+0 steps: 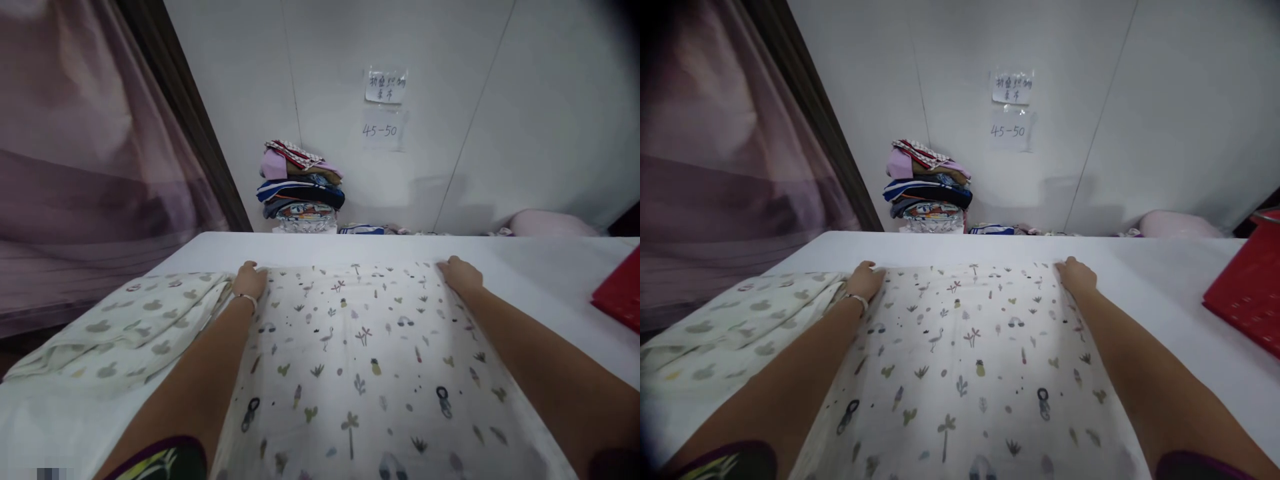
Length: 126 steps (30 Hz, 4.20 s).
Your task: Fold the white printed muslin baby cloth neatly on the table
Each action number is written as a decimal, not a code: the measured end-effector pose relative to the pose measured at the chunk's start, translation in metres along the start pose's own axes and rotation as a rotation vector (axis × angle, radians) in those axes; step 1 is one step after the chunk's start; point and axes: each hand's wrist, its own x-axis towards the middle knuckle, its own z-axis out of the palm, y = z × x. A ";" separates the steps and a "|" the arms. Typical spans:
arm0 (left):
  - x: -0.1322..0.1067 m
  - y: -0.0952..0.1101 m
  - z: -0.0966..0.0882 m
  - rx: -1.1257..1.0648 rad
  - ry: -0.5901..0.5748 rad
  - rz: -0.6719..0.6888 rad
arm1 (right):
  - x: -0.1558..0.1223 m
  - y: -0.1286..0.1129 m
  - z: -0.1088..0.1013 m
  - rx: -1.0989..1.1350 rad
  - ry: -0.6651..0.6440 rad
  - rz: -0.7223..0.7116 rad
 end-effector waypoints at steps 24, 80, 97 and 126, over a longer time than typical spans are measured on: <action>-0.080 0.036 0.014 0.261 -0.248 0.694 | -0.097 -0.078 0.002 0.031 -0.041 -0.731; -0.345 -0.099 -0.038 -0.176 0.054 1.109 | -0.357 0.164 -0.021 0.579 0.093 0.211; -0.348 -0.095 -0.048 -0.253 -0.102 0.959 | -0.343 0.157 -0.041 0.660 -0.027 0.225; -0.349 -0.097 -0.044 -0.301 -0.083 0.952 | -0.337 0.143 -0.060 0.501 -0.199 0.282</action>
